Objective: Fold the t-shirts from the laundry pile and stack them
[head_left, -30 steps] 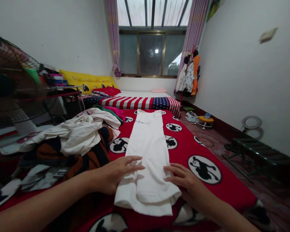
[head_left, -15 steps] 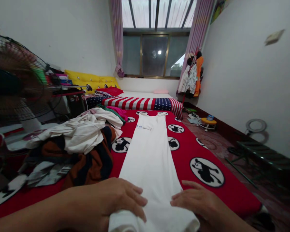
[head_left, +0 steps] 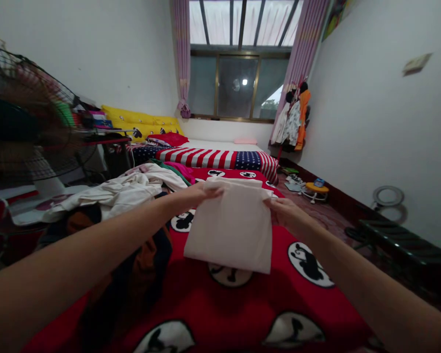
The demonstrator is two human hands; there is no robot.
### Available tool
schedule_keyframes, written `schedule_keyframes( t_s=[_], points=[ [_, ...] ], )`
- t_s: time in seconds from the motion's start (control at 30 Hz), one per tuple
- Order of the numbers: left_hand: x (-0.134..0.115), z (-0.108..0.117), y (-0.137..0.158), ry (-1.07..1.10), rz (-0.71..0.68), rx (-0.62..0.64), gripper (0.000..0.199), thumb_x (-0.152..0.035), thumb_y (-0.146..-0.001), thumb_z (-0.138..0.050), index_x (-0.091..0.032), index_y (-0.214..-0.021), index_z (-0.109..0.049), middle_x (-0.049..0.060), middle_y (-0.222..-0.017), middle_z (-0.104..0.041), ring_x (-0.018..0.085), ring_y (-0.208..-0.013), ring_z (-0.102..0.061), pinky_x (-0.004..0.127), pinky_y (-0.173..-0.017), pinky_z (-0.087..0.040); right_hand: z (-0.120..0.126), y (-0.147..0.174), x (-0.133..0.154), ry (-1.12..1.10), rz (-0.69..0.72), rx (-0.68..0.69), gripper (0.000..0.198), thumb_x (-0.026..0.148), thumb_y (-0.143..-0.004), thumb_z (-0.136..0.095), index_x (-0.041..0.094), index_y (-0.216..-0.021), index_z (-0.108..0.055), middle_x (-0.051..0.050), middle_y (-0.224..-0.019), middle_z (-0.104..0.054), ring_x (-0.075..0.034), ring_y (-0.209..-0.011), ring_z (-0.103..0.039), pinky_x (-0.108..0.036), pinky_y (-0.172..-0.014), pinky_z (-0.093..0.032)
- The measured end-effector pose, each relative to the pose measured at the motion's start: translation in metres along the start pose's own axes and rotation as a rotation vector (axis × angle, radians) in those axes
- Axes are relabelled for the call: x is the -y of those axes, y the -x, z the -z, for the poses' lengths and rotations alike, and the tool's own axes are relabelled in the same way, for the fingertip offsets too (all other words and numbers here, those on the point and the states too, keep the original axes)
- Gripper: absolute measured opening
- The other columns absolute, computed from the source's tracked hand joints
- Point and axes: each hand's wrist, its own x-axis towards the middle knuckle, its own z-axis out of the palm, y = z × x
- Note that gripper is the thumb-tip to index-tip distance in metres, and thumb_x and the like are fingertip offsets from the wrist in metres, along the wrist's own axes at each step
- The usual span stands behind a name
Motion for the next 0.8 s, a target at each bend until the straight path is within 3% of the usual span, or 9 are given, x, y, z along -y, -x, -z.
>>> schedule_keyframes(
  t_s=[0.03,0.13,0.2,0.3,0.43,0.6,0.7,0.8],
  points=[
    [0.01,0.003,-0.018,0.094,0.036,-0.037,0.06,-0.056,-0.067,-0.073,-0.014,-0.109,-0.065,0.012,-0.105,-0.069,0.028,-0.096,-0.064,0.033,-0.08,-0.05,0.001,-0.02,-0.007,-0.049,-0.048,-0.029,0.046,0.061,-0.077,-0.057,0.018,-0.091,-0.062,-0.007,-0.077,-0.067,-0.017,-0.063,-0.063,-0.028,-0.056,-0.051],
    [0.054,0.002,-0.045,0.145,0.176,-0.339,0.068,-0.054,-0.061,-0.077,-0.013,-0.112,-0.06,0.015,-0.109,-0.066,0.03,-0.101,-0.062,0.035,-0.08,-0.049,0.0,-0.054,-0.045,-0.086,-0.166,-0.258,0.042,0.057,-0.076,-0.058,0.022,-0.099,-0.053,-0.004,-0.085,-0.062,-0.012,-0.057,-0.057,-0.023,-0.048,-0.046],
    [0.087,-0.004,-0.045,0.135,0.209,-0.409,0.076,-0.045,-0.055,-0.083,-0.01,-0.117,-0.055,0.019,-0.114,-0.063,0.033,-0.105,-0.059,0.038,-0.081,-0.049,-0.001,-0.06,-0.075,-0.075,-0.146,-0.325,0.047,0.048,-0.07,-0.066,0.022,-0.105,-0.049,-0.005,-0.095,-0.06,-0.01,-0.061,-0.057,-0.022,-0.05,-0.046],
    [0.119,-0.013,-0.034,0.172,0.196,-0.413,0.081,-0.035,-0.056,-0.082,-0.012,-0.127,-0.048,0.017,-0.115,-0.062,0.028,-0.104,-0.061,0.034,-0.082,-0.049,-0.003,-0.055,-0.102,-0.081,-0.016,-0.329,0.061,0.042,-0.061,-0.072,0.021,-0.113,-0.049,-0.005,-0.098,-0.059,-0.013,-0.069,-0.059,-0.023,-0.054,-0.047],
    [0.121,-0.016,-0.026,0.084,0.138,-0.299,0.075,-0.032,-0.066,-0.073,-0.014,-0.134,-0.047,0.01,-0.104,-0.066,0.023,-0.092,-0.063,0.032,-0.076,-0.049,-0.006,-0.05,-0.104,-0.011,0.069,-0.269,0.062,0.04,-0.062,-0.072,0.019,-0.117,-0.055,-0.005,-0.093,-0.063,-0.017,-0.076,-0.061,-0.028,-0.06,-0.05],
    [0.106,-0.021,-0.031,-0.141,0.126,-0.273,0.057,-0.023,-0.054,-0.077,-0.013,-0.11,-0.068,0.009,-0.097,-0.068,0.026,-0.093,-0.061,0.031,-0.076,-0.048,-0.012,-0.054,-0.1,0.377,0.158,-0.231,0.057,0.023,-0.064,-0.071,0.018,-0.119,-0.062,-0.008,-0.11,-0.067,-0.021,-0.094,-0.063,-0.036,-0.084,-0.051],
    [0.098,-0.029,-0.031,-0.109,0.137,-0.178,0.059,-0.023,-0.054,-0.076,-0.013,-0.111,-0.069,0.004,-0.08,-0.067,0.02,-0.076,-0.062,0.028,-0.066,-0.047,-0.017,-0.055,-0.098,0.626,0.209,-0.179,0.057,0.014,-0.064,-0.065,0.023,-0.12,-0.063,-0.005,-0.122,-0.064,-0.023,-0.108,-0.06,-0.038,-0.096,-0.045],
    [0.097,-0.035,-0.029,-0.053,0.161,-0.127,0.055,-0.02,-0.058,-0.072,-0.012,-0.113,-0.069,0.001,-0.07,-0.064,0.015,-0.062,-0.058,0.024,-0.059,-0.044,-0.022,-0.056,-0.098,0.671,0.219,-0.159,0.062,0.006,-0.062,-0.056,0.023,-0.121,-0.063,-0.005,-0.125,-0.063,-0.024,-0.114,-0.058,-0.038,-0.099,-0.043]
  ],
)
